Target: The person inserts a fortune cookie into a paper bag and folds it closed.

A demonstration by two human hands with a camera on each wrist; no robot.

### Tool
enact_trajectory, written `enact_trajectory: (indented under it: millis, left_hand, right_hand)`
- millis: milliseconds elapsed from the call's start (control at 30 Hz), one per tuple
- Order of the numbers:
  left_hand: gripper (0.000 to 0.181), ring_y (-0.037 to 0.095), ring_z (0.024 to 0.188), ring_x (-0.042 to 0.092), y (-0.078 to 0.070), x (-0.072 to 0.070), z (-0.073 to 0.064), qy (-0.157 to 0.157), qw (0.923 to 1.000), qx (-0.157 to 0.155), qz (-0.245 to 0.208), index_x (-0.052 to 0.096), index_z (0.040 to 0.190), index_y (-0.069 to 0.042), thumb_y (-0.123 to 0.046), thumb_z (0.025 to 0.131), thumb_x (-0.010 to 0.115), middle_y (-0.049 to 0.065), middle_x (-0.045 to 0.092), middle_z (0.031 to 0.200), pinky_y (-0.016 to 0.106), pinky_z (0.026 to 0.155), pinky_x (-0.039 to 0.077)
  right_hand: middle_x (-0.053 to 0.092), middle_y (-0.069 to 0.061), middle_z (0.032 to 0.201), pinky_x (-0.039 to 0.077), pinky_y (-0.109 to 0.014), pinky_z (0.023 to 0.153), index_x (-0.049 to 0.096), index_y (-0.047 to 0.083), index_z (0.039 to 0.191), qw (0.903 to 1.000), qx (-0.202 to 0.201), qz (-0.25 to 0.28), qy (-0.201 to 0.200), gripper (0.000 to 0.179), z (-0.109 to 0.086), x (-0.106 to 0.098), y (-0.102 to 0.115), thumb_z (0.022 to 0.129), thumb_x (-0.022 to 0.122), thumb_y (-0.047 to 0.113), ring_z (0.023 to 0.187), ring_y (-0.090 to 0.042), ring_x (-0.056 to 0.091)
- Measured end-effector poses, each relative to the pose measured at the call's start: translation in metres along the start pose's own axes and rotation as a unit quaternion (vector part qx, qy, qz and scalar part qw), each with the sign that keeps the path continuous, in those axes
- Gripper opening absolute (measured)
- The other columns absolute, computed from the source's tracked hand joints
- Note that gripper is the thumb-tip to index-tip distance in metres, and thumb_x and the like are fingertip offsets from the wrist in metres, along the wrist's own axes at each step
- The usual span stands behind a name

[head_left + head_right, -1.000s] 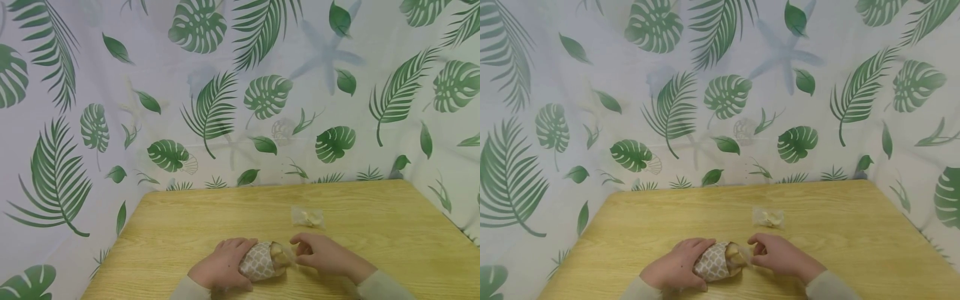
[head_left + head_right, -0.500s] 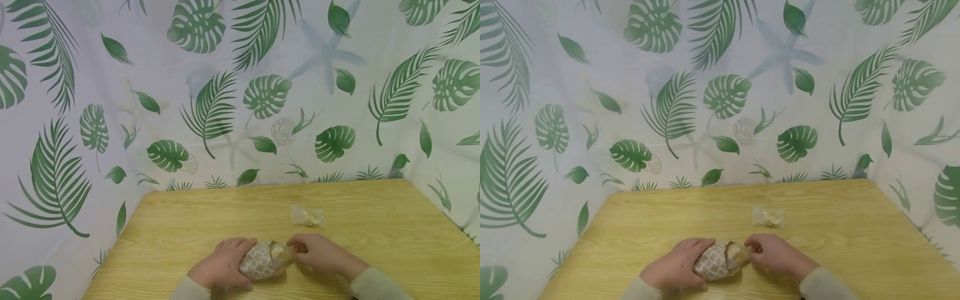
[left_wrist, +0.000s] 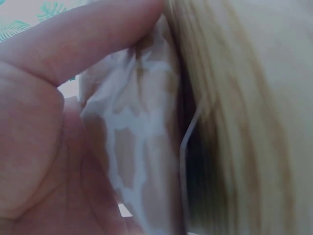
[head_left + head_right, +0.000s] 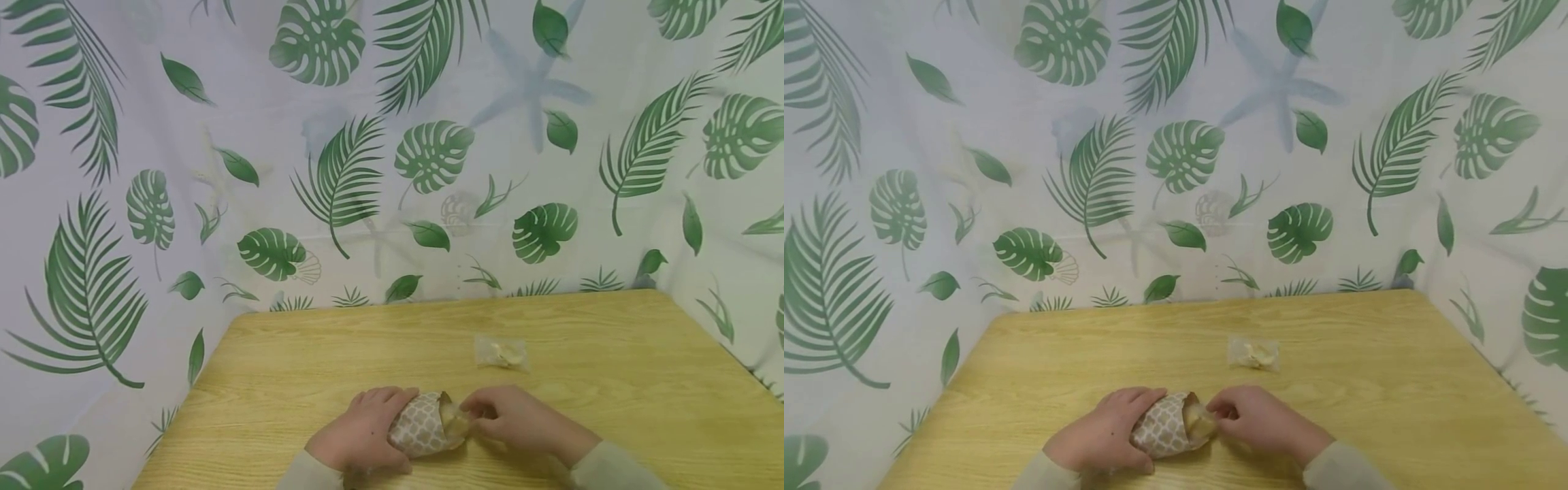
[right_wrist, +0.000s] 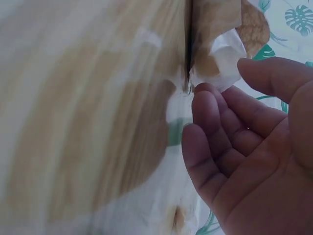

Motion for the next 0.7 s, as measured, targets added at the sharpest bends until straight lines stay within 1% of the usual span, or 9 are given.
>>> enact_trajectory:
  millis: [100,267,400,533,700]
  left_hand:
    - [0.101,0.024,0.139,0.037,0.0,0.0,0.0,0.002,1.0,0.001,-0.001,0.034,0.158,-0.026,-0.046,0.074,0.087,-0.006,0.043,0.149,0.052,0.116,0.027]
    - [0.102,0.024,0.14,0.037,0.001,0.0,0.0,0.003,1.0,-0.008,-0.002,0.034,0.158,-0.027,-0.048,0.074,0.087,-0.005,0.042,0.15,0.052,0.116,0.028]
    - [0.102,0.025,0.14,0.036,0.001,0.0,0.0,0.002,0.9999,-0.012,-0.002,0.034,0.158,-0.027,-0.048,0.074,0.087,-0.004,0.042,0.151,0.053,0.115,0.029]
    - [0.103,0.026,0.141,0.036,0.001,0.0,0.0,0.002,0.9999,-0.013,-0.002,0.033,0.159,-0.026,-0.048,0.074,0.088,-0.002,0.042,0.152,0.053,0.116,0.028]
    - [0.102,0.026,0.14,0.037,-0.001,-0.001,0.0,0.0,1.0,-0.008,0.004,0.034,0.158,-0.024,-0.047,0.074,0.087,-0.002,0.043,0.15,0.053,0.116,0.027]
  right_hand:
    - [0.068,0.01,0.102,0.055,-0.036,0.08,0.071,0.012,0.12,1.0,-0.004,0.007,0.005,0.026,0.0,0.003,0.003,0.095,0.069,0.019,0.094,-0.014,0.064]
    - [0.069,0.01,0.104,0.055,-0.031,0.081,0.071,0.011,0.122,0.9995,-0.022,0.02,0.01,0.026,-0.002,0.006,0.012,0.097,0.068,0.019,0.094,-0.011,0.064]
    - [0.07,0.008,0.107,0.054,-0.029,0.082,0.071,0.01,0.124,0.9988,-0.035,0.032,0.015,0.028,-0.005,0.007,0.017,0.097,0.068,0.019,0.096,-0.011,0.065]
    - [0.07,0.008,0.111,0.054,-0.03,0.084,0.07,0.011,0.125,0.9983,-0.043,0.035,0.017,0.029,-0.005,0.009,0.018,0.097,0.067,0.019,0.099,-0.013,0.065]
    - [0.07,0.006,0.117,0.053,-0.03,0.086,0.071,0.014,0.126,0.9969,-0.043,0.06,0.027,0.029,-0.006,0.012,0.016,0.098,0.066,0.018,0.105,-0.015,0.064]
Point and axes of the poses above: each hand's wrist, its own z-axis towards the middle knuckle, its own x-axis out of the palm, y = z × x, the point moved 9 cm from there along z, towards the middle knuckle
